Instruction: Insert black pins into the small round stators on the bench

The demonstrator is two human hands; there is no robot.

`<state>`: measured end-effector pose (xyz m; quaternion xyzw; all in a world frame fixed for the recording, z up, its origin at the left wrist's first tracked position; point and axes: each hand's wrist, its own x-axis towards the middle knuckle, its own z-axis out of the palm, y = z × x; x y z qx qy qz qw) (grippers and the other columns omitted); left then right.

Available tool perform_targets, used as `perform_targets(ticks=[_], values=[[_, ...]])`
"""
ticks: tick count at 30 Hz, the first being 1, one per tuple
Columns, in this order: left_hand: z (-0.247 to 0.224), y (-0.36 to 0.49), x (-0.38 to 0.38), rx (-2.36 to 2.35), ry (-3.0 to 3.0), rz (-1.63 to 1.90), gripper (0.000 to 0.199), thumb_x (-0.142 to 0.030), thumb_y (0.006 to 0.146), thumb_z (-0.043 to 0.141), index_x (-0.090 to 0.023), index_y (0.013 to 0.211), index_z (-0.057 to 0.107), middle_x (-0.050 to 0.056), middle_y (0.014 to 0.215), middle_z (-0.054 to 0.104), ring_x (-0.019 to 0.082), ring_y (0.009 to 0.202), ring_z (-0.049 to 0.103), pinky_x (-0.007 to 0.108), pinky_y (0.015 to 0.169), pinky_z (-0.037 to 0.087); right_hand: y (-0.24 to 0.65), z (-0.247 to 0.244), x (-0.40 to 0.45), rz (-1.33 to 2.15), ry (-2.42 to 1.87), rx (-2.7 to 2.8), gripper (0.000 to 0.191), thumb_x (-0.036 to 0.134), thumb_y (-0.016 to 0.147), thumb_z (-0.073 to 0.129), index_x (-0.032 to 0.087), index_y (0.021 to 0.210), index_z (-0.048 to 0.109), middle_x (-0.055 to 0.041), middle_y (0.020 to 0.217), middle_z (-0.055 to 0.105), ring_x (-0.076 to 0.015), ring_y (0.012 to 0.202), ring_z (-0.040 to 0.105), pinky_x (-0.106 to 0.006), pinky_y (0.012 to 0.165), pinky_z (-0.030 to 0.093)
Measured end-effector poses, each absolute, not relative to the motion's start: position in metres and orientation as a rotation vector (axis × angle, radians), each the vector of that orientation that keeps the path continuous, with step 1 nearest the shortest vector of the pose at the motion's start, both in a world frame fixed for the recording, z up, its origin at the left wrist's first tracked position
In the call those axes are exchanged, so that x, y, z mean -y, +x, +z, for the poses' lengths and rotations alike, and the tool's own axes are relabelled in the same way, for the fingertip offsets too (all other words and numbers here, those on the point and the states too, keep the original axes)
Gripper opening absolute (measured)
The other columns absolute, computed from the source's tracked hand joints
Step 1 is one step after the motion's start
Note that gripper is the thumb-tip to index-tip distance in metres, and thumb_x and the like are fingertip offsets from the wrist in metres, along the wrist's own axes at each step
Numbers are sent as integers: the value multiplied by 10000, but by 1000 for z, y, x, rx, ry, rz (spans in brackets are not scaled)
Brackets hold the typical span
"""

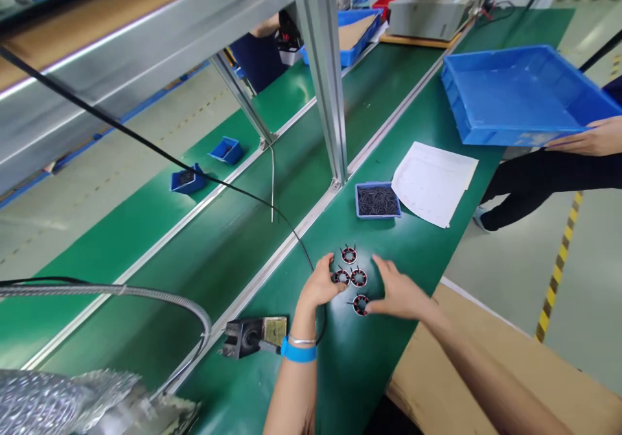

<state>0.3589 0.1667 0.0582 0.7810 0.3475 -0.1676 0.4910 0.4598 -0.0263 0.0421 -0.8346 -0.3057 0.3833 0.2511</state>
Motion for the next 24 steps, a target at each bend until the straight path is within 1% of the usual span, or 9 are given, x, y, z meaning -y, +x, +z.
perform_targets(ticks=[1,2,5,8,11,14,17,20,24], values=[[59,361,-166,-798,1942,-447,1001,-172,593,775,-106,1481,319,198,1495,387,311,1186,553,399,1016,458,437,39,26,1079,-2315,753,1266,432,569,845,126,1551,107,-252,1492,315,-364,1082,616,-480,918,504],[58,364,-166,-765,1989,-474,1060,-165,564,795,-86,1494,294,211,1503,364,335,1242,513,412,1066,421,418,36,24,1080,-2342,687,1285,415,577,842,138,1556,57,-252,1506,275,-371,1096,610,-476,910,510],[52,374,-167,-701,2085,-507,1060,-124,550,791,-49,1487,300,227,1498,351,353,1327,432,413,1135,352,388,27,9,945,-2396,597,1062,285,707,725,120,1544,92,-226,1452,341,-357,1204,541,-441,946,498],[46,381,-170,-658,2135,-425,954,-73,584,727,-60,1459,349,201,1449,431,319,1312,458,387,1139,353,397,20,-2,783,-2436,639,877,193,756,606,88,1518,185,-203,1350,457,-342,1244,483,-435,1000,459],[45,389,-169,-645,2252,-357,856,-40,620,645,-101,1435,393,168,1390,497,299,1263,505,378,1110,387,415,13,-5,678,-2433,726,813,138,722,557,100,1486,283,-178,1300,515,-330,1192,488,-451,1033,425],[48,399,-163,-680,2375,-394,729,-94,687,621,-155,1394,454,149,1298,551,303,1165,569,382,1038,442,428,2,-1,644,-2345,756,780,121,673,543,121,1434,372,-152,1302,548,-309,1171,495,-467,1059,403],[53,408,-156,-739,2409,-415,606,-115,745,582,-215,1338,512,133,1204,586,295,1054,621,387,961,475,434,-10,9,700,-2159,642,778,194,669,576,152,1420,376,-121,1331,567,-278,1171,517,-461,1047,427],[56,413,-153,-801,2431,-420,488,-126,799,529,-247,1271,549,117,1163,600,285,1026,631,387,930,478,435,-19,18,712,-2020,552,781,236,680,565,193,1431,354,-99,1343,576,-260,1193,524,-461,1031,444],[55,418,-149,-879,2454,-457,468,-165,812,548,-248,1272,530,121,1189,585,303,1028,633,393,876,498,428,-27,10,522,-2126,597,783,237,668,567,185,1428,383,-116,1382,536,-298,1237,486,-514,1074,384]])
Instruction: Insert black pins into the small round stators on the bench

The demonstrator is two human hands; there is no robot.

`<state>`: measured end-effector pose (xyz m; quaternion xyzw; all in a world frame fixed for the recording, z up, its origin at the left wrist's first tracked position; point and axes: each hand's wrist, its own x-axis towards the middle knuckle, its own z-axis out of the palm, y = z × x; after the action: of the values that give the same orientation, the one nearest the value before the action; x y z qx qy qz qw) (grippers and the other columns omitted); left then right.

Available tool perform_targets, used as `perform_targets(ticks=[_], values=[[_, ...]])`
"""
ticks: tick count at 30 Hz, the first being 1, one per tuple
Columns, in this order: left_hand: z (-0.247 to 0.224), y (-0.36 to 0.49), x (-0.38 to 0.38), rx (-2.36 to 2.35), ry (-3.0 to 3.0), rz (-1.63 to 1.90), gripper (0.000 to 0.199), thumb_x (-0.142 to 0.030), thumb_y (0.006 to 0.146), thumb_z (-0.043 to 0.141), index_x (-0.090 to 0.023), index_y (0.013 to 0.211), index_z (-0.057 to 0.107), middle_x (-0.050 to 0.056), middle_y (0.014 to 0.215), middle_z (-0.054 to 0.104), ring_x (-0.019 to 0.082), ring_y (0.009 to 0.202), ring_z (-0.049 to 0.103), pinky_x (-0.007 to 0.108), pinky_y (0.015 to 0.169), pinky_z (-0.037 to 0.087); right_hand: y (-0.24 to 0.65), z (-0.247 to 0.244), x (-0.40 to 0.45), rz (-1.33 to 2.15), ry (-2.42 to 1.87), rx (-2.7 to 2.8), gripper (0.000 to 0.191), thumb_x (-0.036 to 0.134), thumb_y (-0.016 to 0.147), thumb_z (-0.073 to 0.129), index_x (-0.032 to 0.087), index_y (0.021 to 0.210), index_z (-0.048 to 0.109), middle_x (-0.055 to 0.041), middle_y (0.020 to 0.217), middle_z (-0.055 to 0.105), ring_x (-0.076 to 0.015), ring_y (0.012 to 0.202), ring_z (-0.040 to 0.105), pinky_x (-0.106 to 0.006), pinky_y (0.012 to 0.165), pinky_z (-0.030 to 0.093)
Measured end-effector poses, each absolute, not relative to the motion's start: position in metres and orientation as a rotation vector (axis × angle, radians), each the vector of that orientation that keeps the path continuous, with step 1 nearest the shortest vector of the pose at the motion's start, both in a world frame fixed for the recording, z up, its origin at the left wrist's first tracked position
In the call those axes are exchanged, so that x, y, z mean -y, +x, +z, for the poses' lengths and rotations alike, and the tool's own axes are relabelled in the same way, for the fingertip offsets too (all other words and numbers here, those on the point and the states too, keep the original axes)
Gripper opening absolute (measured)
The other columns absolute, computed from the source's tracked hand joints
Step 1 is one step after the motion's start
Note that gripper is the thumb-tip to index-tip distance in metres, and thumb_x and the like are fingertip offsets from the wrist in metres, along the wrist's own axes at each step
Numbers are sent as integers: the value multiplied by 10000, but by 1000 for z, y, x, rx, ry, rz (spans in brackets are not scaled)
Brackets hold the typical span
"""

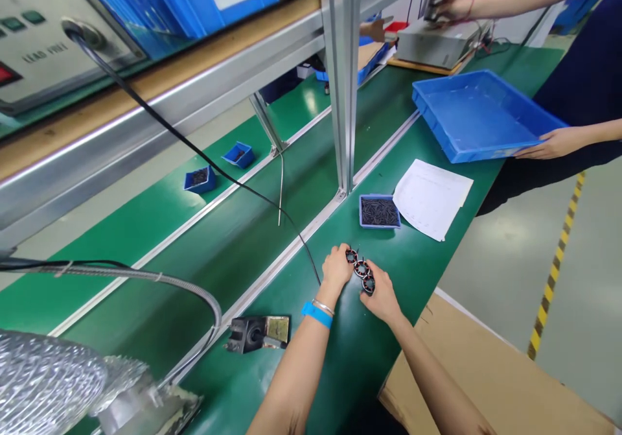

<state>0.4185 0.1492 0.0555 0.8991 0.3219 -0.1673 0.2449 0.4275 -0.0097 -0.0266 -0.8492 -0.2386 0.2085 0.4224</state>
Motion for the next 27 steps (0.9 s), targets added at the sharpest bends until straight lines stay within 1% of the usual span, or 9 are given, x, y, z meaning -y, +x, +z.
perform_targets(ticks=[2,5,8,10,13,16,20,23,27], values=[[53,421,-147,-890,2474,-482,484,-176,819,549,-255,1296,519,128,1202,577,322,1024,637,408,844,510,426,-31,1,389,-2198,598,719,282,698,581,180,1395,435,-123,1347,557,-312,1208,497,-517,1051,399],[50,426,-146,-878,2510,-510,404,-191,845,528,-240,1244,566,137,1168,590,348,1015,640,432,805,527,430,-37,-4,249,-2230,633,562,324,776,537,161,1313,522,-130,1237,624,-296,1097,547,-476,999,449],[47,431,-147,-850,2536,-532,388,-210,805,610,-206,1192,594,150,1153,604,364,1032,634,439,805,536,441,-40,0,218,-2262,678,449,336,832,484,163,1235,579,-117,1153,664,-275,1004,573,-448,946,483],[47,433,-146,-835,2538,-543,413,-204,769,658,-194,1178,598,153,1143,619,355,1035,638,428,821,537,449,-41,4,239,-2286,710,467,360,836,492,171,1256,572,-104,1149,671,-275,997,575,-445,932,493],[53,435,-144,-817,2515,-539,356,-183,791,620,-198,1147,612,144,1119,642,321,1002,660,404,829,535,458,-43,8,273,-2307,786,512,400,834,502,179,1293,557,-100,1191,668,-285,1004,575,-469,949,490],[70,430,-148,-815,2484,-486,364,-205,775,636,-231,1138,615,110,1122,648,300,985,665,390,838,529,466,-46,13,296,-2301,803,483,453,834,493,201,1233,597,-104,1190,671,-293,994,589,-496,951,493],[100,401,-185,-944,2362,-149,453,-249,723,704,-258,1165,606,65,1147,655,279,1045,634,366,904,493,472,-41,9,334,-2222,739,548,541,807,518,172,1205,599,-134,1157,673,-303,1044,605,-493,953,505],[107,368,-236,-1244,2256,47,455,-256,730,702,-255,1175,604,65,1152,660,269,1075,615,352,916,470,466,-21,-30,353,-2115,820,548,526,812,549,167,1223,585,-135,1181,662,-289,1091,602,-467,984,495],[89,329,-300,-1750,2050,31,412,-266,782,637,-228,1189,582,127,1185,644,297,1080,627,386,891,475,443,15,-140,445,-2021,1075,464,360,851,556,183,1280,545,-103,1252,631,-246,1152,573,-392,1031,459]])
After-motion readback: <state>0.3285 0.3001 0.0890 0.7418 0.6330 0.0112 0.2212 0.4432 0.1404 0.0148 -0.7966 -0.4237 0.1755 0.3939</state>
